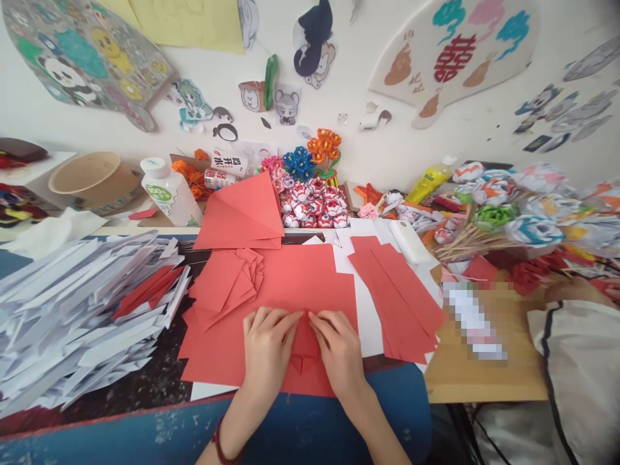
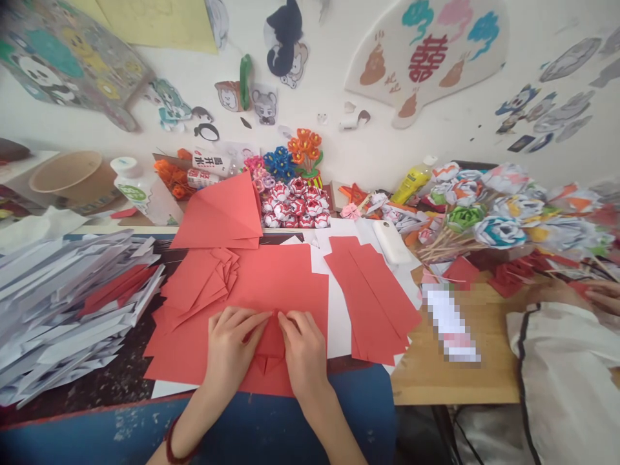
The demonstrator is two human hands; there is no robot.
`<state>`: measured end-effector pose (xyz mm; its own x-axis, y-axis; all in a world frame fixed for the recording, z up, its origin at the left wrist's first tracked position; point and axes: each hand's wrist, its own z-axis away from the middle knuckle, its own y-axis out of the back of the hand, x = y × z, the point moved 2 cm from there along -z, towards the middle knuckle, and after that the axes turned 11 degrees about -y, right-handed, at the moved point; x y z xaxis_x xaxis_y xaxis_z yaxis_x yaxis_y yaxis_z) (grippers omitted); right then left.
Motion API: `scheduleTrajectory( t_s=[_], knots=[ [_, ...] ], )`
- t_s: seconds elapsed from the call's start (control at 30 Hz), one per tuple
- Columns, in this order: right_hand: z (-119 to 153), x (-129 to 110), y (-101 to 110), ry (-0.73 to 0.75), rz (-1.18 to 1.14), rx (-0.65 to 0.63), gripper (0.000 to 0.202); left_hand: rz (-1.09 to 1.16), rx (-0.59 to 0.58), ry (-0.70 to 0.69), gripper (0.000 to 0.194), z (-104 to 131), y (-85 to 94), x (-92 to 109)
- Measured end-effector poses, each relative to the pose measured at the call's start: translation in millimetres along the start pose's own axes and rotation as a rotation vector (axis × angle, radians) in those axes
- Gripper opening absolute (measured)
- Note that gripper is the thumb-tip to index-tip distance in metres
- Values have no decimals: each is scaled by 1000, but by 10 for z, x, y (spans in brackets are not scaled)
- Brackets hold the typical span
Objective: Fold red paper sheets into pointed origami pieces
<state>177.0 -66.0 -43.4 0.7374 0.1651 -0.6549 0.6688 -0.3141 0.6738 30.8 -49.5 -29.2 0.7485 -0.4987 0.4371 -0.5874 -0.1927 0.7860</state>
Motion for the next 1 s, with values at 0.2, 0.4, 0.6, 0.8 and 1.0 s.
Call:
scheduleTrajectory(
  t_s=[0.2, 0.4, 0.6, 0.8, 1.0],
  knots=[
    [35, 59, -7, -24, -40, -22, 28, -70, -38, -84, 24, 35, 2, -37],
    [57, 52, -16, -18, 51, -21, 29, -118, -80, -140, 29, 35, 12, -55],
    [68, 2, 18, 85, 167, -18, 31, -185, -120, -222, 32, 76, 6, -59],
    [57, -2, 27, 112, 205, -37, 31, -259, -138, -260, 35, 96, -5, -44],
    [56, -8, 22, 101, 221, -83, 33, -294, -140, -266, 36, 89, 11, -28]
  ],
)
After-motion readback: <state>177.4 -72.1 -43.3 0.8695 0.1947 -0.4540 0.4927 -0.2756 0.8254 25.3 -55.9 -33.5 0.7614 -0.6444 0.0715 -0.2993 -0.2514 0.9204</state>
